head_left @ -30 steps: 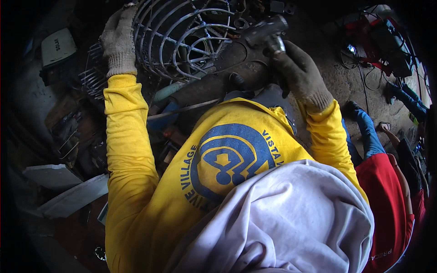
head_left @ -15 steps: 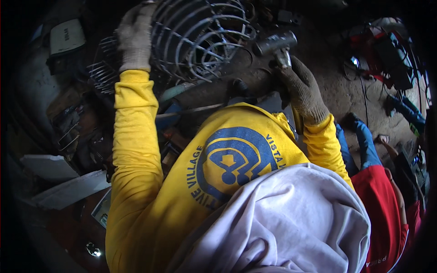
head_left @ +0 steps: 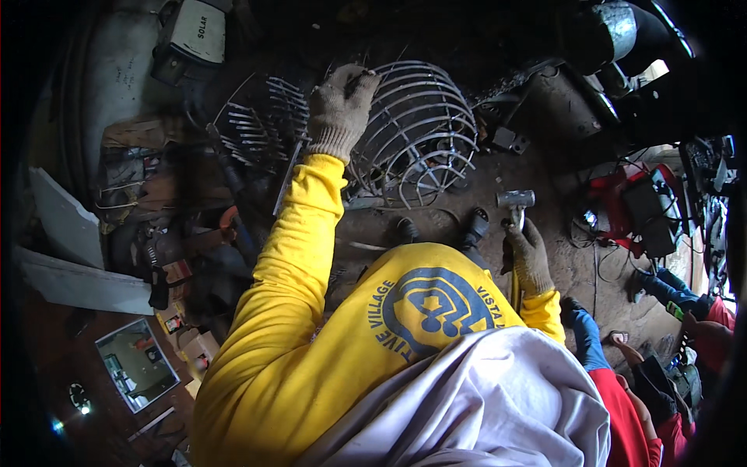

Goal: The person uses a hammer to strike a metal component against a circular metal cage on a workbench, then picks up an angle grinder.

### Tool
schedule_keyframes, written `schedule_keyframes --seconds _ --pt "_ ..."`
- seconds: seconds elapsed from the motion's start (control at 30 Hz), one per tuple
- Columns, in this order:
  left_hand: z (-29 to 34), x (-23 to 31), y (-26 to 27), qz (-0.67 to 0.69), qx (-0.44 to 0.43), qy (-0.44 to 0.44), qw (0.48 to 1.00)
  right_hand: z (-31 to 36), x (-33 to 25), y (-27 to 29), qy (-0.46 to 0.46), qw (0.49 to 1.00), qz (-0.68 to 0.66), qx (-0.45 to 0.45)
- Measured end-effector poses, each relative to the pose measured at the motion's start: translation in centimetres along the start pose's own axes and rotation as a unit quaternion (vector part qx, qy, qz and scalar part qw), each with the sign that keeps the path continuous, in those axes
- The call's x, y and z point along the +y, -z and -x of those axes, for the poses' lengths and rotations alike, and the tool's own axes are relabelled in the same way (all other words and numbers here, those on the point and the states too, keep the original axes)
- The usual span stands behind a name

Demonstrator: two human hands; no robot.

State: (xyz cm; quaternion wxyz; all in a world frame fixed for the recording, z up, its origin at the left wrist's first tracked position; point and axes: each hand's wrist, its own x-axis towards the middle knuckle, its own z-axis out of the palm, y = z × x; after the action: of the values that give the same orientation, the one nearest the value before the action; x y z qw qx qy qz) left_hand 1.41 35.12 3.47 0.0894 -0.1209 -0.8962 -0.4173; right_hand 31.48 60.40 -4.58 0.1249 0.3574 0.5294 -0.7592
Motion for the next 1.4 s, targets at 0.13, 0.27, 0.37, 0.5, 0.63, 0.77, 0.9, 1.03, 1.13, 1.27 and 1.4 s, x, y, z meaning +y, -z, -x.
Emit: schedule_keyframes --seconds 0.13,0.27,0.37,0.5,0.63,0.77,0.9,1.03,1.13,1.27,1.4 --pt "0.3 0.4 0.2 -0.006 0.015 0.001 1.000 -0.1 -0.1 0.2 0.015 1.000 0.017 -0.006" --pt "0.3 0.0 0.2 0.025 0.009 0.008 1.000 -0.5 -0.4 0.7 0.011 1.000 0.011 -0.022" --pt "-0.3 -1.2 0.2 0.086 0.000 0.050 0.995 -0.7 -0.6 1.5 0.007 0.999 0.033 -0.018" --pt "-3.0 -3.1 2.2 0.191 0.012 0.072 0.979 -0.9 -0.5 2.4 0.001 0.999 0.043 -0.007" --pt "-6.6 -3.4 4.8 0.190 0.005 0.138 0.972 -0.8 -0.4 3.2 -0.002 0.999 0.041 0.005" --pt "-8.1 -2.6 4.5 0.025 -0.165 0.129 0.978 -0.6 -0.4 3.9 -0.020 0.998 0.053 0.021" --pt "-9.3 -2.4 2.3 -0.118 -0.317 0.019 0.941 -0.7 -0.4 4.4 -0.013 0.998 0.059 0.021" --pt "-10.7 -3.0 0.4 -0.155 -0.358 0.022 0.920 -0.9 -0.1 4.7 -0.003 0.998 0.057 0.028" --pt "-11.3 -3.2 0.3 -0.155 -0.377 0.036 0.913 -0.8 0.2 4.9 -0.011 0.998 0.046 0.038" --pt "-11.3 -2.9 0.4 -0.178 -0.395 0.011 0.901 -0.8 0.4 5.3 -0.021 0.998 0.038 0.044" --pt "-11.0 -2.4 0.4 -0.238 -0.400 -0.122 0.877 -0.9 0.3 5.6 -0.019 0.998 0.050 0.039"
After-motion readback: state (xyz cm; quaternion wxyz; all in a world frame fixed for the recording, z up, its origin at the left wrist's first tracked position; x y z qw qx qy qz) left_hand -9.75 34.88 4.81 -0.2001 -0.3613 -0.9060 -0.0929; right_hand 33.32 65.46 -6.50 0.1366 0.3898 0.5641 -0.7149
